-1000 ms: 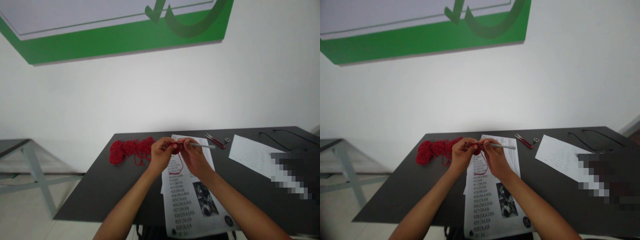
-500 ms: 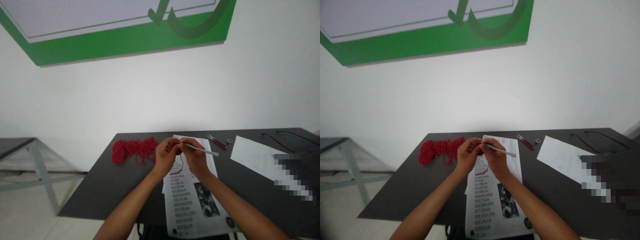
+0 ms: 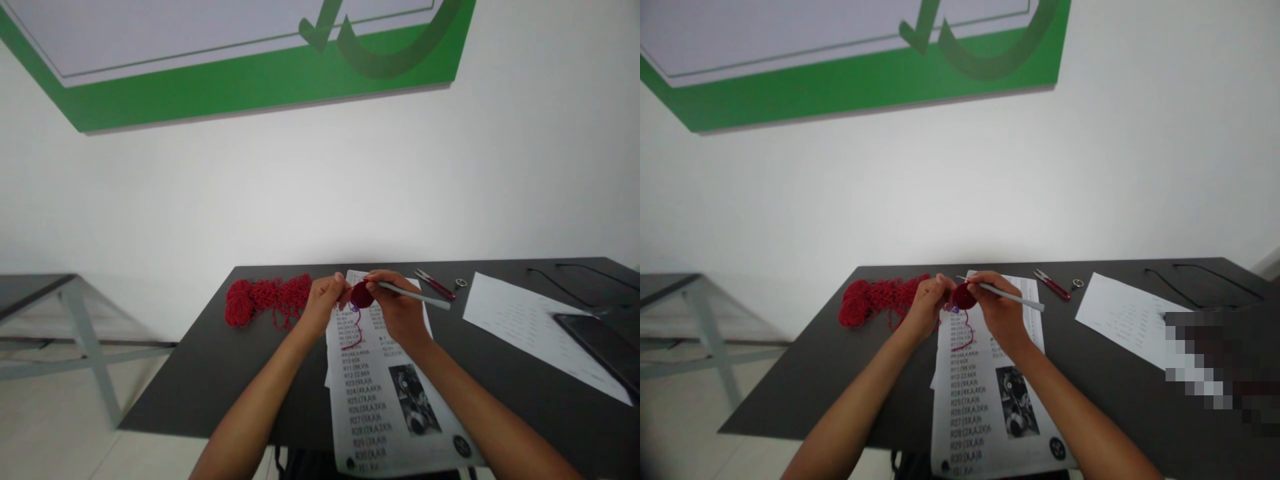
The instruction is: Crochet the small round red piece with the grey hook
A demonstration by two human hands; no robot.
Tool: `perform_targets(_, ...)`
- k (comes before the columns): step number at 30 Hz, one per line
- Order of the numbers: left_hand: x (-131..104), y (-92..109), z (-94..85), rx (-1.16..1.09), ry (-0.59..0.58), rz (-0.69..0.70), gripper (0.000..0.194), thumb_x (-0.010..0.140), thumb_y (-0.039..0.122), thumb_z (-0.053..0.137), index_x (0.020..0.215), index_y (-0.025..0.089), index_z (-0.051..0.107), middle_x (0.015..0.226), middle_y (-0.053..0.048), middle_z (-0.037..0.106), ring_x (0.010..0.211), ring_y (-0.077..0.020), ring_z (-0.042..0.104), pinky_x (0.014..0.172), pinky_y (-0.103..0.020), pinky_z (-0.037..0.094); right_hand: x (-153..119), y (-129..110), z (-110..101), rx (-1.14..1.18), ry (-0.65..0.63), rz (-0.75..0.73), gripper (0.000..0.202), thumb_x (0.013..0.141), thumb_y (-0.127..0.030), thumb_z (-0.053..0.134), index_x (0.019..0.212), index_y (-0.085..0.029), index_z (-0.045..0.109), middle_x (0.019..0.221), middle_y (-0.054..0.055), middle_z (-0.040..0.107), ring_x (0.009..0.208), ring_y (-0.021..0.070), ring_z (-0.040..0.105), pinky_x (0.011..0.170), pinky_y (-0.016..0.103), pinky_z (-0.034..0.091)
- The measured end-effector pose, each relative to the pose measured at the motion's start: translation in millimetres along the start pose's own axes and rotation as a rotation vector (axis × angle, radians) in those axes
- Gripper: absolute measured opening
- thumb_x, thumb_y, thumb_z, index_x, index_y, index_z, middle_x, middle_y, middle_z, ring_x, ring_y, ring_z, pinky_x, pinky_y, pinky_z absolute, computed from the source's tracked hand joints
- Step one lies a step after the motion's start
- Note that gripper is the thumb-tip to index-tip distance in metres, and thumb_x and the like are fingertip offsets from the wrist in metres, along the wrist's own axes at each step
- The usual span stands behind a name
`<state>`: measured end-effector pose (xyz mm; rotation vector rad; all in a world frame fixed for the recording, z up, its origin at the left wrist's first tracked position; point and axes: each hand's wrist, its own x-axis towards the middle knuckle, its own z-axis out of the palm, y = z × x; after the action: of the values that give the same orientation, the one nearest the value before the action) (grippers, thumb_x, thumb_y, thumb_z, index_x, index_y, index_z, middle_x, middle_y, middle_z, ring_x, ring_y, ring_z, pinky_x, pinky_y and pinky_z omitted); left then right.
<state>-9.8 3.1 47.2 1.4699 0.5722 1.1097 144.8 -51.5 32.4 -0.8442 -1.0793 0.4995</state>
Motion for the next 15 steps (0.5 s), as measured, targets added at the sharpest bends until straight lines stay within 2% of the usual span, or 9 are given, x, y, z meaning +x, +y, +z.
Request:
perform_targets(2,1.3,5.3,-2.4,-0.245,0.038,-0.111,0.065,0.083,0.077,0.064,0.061,0.017,0.065,0.057,-0.002,0.056,0.053,-0.0127,0.050,0.055,-0.027,0.042,-0.7,-0.2,0.9,0.035,-0.027,0.012,0.008,0.080,-0.032,0.084,0.085,-0.027,0.079,0.089,0.002,0.080,0.084,0.0212,0.075,0.078,0.037,0.062)
perform_targets(5,0.0,14.8,-3.7,-0.470,-0.048,-0.244,0.052,0.076,0.069,0.078,0.071,0.018,0.072,0.069,-0.005,0.065,0.065,-0.0173,0.062,0.065,-0.031,0.052,-3.6,-2.2,2.7,0.066,-0.078,0.002,0.006,0.081,-0.030,0.083,0.084,-0.028,0.078,0.090,0.002,0.079,0.085,0.0208,0.074,0.078,0.037,0.061)
perform_targets(7,-2.9,17.9,-0.9,-0.508,-0.080,-0.229,0.050,0.072,0.065,0.083,0.088,0.018,0.079,0.079,-0.008,0.071,0.075,-0.0204,0.067,0.072,-0.034,0.056,-5.7,-4.2,3.8,0.067,-0.079,-0.012,0.005,0.082,-0.029,0.082,0.085,-0.028,0.078,0.094,0.002,0.079,0.089,0.0211,0.074,0.083,0.038,0.062)
perform_targets(10,-8.4,13.8,10.1,-0.504,-0.085,-0.163,0.058,0.063,0.055,0.093,0.107,0.020,0.080,0.100,-0.011,0.076,0.091,-0.0236,0.071,0.083,-0.035,0.057,-7.9,-6.7,4.8,0.063,-0.050,-0.008,0.005,0.084,-0.028,0.081,0.088,-0.028,0.077,0.099,0.002,0.078,0.094,0.0213,0.074,0.087,0.038,0.061)
perform_targets(12,-11.4,7.2,19.3,-0.497,-0.007,-0.107,0.056,0.066,0.050,0.094,0.112,0.022,0.079,0.104,-0.009,0.077,0.093,-0.0210,0.072,0.085,-0.033,0.057,-8.9,-7.4,5.3,0.036,-0.035,-0.016,0.005,0.086,-0.026,0.080,0.089,-0.028,0.077,0.099,0.002,0.078,0.094,0.0205,0.074,0.086,0.037,0.061)
perform_targets(15,-12.8,-1.1,29.0,-0.393,0.135,-0.033,0.050,0.068,0.042,0.094,0.111,0.021,0.079,0.090,-0.004,0.077,0.076,-0.0144,0.070,0.072,-0.027,0.057,-11.2,-6.7,5.9,-0.050,-0.038,-0.086,0.006,0.088,-0.023,0.078,0.090,-0.029,0.078,0.099,0.002,0.077,0.093,0.0193,0.073,0.085,0.035,0.060)
